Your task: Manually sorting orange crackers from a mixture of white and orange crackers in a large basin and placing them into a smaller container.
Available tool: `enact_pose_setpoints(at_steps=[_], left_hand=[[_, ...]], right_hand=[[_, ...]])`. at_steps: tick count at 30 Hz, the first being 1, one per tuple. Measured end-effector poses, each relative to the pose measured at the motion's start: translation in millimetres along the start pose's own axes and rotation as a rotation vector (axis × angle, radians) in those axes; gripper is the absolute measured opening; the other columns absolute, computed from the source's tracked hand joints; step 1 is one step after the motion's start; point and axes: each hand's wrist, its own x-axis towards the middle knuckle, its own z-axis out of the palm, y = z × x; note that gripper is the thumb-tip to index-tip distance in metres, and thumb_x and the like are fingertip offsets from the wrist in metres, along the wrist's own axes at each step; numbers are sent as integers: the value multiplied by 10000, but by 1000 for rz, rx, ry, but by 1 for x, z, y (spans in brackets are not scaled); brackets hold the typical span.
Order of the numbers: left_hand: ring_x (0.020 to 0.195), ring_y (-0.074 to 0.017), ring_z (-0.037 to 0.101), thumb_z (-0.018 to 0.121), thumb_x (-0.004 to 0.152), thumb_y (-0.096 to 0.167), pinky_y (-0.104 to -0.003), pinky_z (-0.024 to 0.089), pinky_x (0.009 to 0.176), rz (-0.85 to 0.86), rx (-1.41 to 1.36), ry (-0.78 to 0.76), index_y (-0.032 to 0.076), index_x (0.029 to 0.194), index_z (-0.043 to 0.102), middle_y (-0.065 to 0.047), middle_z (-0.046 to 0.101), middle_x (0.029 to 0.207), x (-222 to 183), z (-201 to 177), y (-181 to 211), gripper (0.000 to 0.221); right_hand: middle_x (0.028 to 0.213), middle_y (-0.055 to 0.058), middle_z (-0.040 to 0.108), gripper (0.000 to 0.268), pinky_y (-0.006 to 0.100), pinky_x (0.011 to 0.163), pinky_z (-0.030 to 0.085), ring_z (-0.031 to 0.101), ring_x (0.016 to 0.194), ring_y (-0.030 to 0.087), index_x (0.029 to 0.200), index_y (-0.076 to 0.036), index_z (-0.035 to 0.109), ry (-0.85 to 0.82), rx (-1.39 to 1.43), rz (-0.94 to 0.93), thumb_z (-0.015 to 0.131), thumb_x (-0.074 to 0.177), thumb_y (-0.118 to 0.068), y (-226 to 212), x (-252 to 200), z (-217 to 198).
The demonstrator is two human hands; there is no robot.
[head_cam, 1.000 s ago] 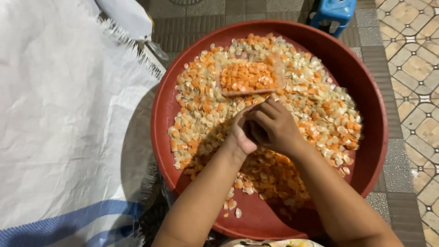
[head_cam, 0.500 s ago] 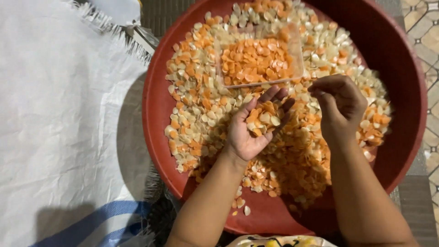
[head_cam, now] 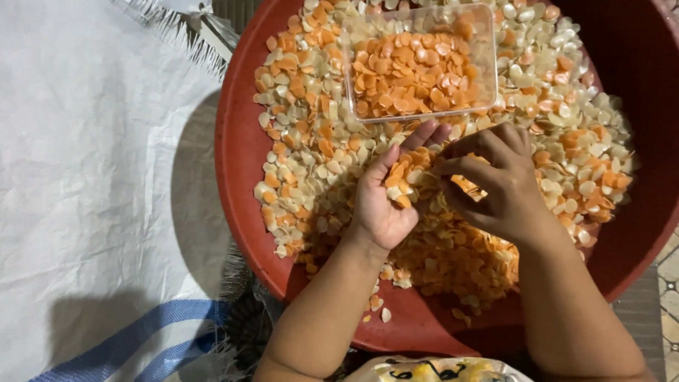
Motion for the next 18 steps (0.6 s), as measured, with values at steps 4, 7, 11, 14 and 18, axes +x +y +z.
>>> enact_pose_setpoints(at_steps=[4,7,11,14,18], left_hand=[[1444,-271,477,487,1147,290,-421,401,1219,-15,22,4,30,1491,548,-128,527,1538,-1,4,0,435],[1385,-298,545,529,1133,262,-451,470,1160,-26,-16,8,26,1495,539,-133,561,1502,-2,6,1,432],[1424,-305,509,505,1143,258,-441,427,1216,-11,-34,-10,12,1511,517,-157,518,1541,-1,2,3,442],[1402,-293,525,498,1141,284,-452,452,1176,-17,8,4,35,1511,526,-133,525,1539,-1,4,2,447],[1317,-269,564,493,1121,311,-400,571,968,-67,15,84,75,1522,517,-111,525,1534,-1,6,3,466]], right_hand=[[1021,32,677,65,398,840,321,490,934,214,1006,-148,750,113,69,-47,754,941,-151,7,-5,9],[893,86,623,55,389,877,377,529,886,221,911,-47,709,281,165,21,672,951,-51,17,-13,11],[1054,209,620,75,499,964,362,549,1022,346,1027,17,647,394,-83,60,699,975,3,21,-12,10],[1075,150,632,116,490,985,307,529,1046,311,1038,-74,693,296,-89,41,718,957,-153,11,-9,19],[1090,28,652,320,438,974,275,470,1090,302,1123,-212,726,130,-210,38,790,877,-406,-1,-13,30]])
